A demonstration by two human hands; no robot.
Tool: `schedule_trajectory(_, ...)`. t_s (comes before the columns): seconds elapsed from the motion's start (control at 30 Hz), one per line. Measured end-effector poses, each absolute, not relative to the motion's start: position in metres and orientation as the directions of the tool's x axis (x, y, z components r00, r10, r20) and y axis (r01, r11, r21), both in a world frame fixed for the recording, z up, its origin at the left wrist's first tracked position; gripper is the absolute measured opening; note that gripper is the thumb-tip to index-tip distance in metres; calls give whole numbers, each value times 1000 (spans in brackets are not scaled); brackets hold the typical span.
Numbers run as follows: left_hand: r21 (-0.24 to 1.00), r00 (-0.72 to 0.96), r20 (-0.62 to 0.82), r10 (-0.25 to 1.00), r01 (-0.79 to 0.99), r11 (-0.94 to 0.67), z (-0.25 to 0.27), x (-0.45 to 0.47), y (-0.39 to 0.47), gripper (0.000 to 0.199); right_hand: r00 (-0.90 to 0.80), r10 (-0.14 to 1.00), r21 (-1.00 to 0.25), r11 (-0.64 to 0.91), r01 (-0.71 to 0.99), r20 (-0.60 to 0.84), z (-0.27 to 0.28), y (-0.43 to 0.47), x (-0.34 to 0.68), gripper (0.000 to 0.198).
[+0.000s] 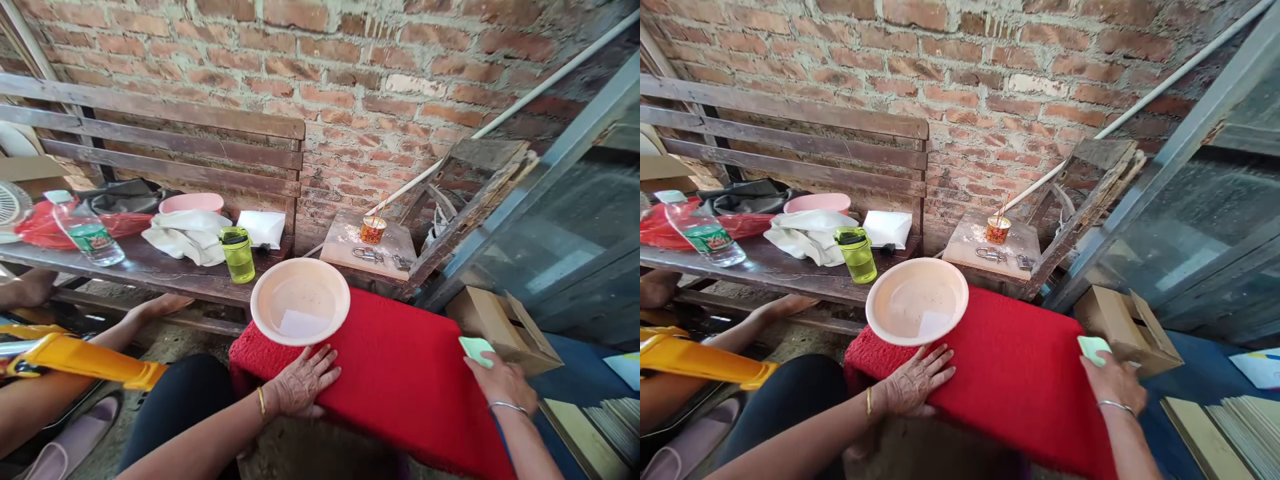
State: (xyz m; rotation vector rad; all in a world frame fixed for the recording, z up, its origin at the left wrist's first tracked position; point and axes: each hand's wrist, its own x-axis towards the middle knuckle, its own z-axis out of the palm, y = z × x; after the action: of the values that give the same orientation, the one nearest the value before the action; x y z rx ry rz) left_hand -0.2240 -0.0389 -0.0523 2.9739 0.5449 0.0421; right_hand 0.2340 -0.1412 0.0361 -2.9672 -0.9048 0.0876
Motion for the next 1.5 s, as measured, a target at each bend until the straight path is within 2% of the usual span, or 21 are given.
schedule_trajectory(0.13, 98, 931, -33, 363, 365, -926, -49, -223, -36, 96, 569, 821, -157, -568, 808, -40, 33, -96, 125, 44)
schedule_trajectory(0.23, 64, 925, -43, 377, 379, -923, -48, -223, -35, 95, 405, 914, -212, -398, 893, -13, 24, -62, 53, 34)
schedule_trajectory(0.33, 38, 923, -28, 384, 385, -922, -50, -223, -34, 96, 316, 949, -221, -308, 925, 0, 17, -48, 28, 32)
schedule_trajectory(0.43, 36, 921, -21, 389, 389, -920, -53, -224, -33, 97, 338, 940, -194, -338, 921, -36, 15, -60, 58, 34)
schedule_trajectory(0.57, 48, 922, -14, 386, 387, -921, -57, -224, -33, 97, 484, 869, -132, -495, 859, -104, 21, -102, 139, 44)
schedule_trajectory(0.7, 61, 914, -51, 403, 406, -912, -51, -223, -34, 97, 674, 726, -59, -685, 726, -137, 21, -150, 208, 52)
schedule_trajectory(0.83, 77, 909, -83, 408, 414, -907, -42, -222, -35, 97, 816, 577, -16, -817, 577, -39, 22, -174, 232, 55)
schedule_trajectory(0.9, 75, 910, -74, 408, 413, -908, -40, -222, -35, 96, 805, 593, -38, -804, 593, -1, 27, -172, 222, 56)
schedule_trajectory(0.97, 62, 910, -65, 411, 414, -908, -41, -222, -35, 95, 735, 679, -87, -731, 676, 6, 32, -162, 196, 54)
schedule_trajectory(1.1, 31, 907, -52, 417, 419, -907, -43, -222, -35, 94, 449, 893, -173, -438, 882, 27, 29, -134, 115, 42)
schedule_trajectory(1.17, 26, 907, -47, 417, 419, -908, -44, -222, -35, 95, 316, 948, -188, -305, 934, 30, 23, -121, 76, 36)
schedule_trajectory(1.23, 24, 907, -51, 418, 419, -908, -44, -223, -35, 95, 252, 967, -195, -243, 950, 24, 17, -112, 51, 32)
schedule_trajectory(1.33, 20, 908, -44, 416, 417, -909, -45, -223, -34, 96, 271, 963, -188, -267, 945, -5, 15, -110, 52, 33)
schedule_trajectory(1.5, 28, 909, -27, 415, 416, -909, -51, -223, -33, 94, 489, 869, -93, -494, 865, -69, 22, -151, 138, 44)
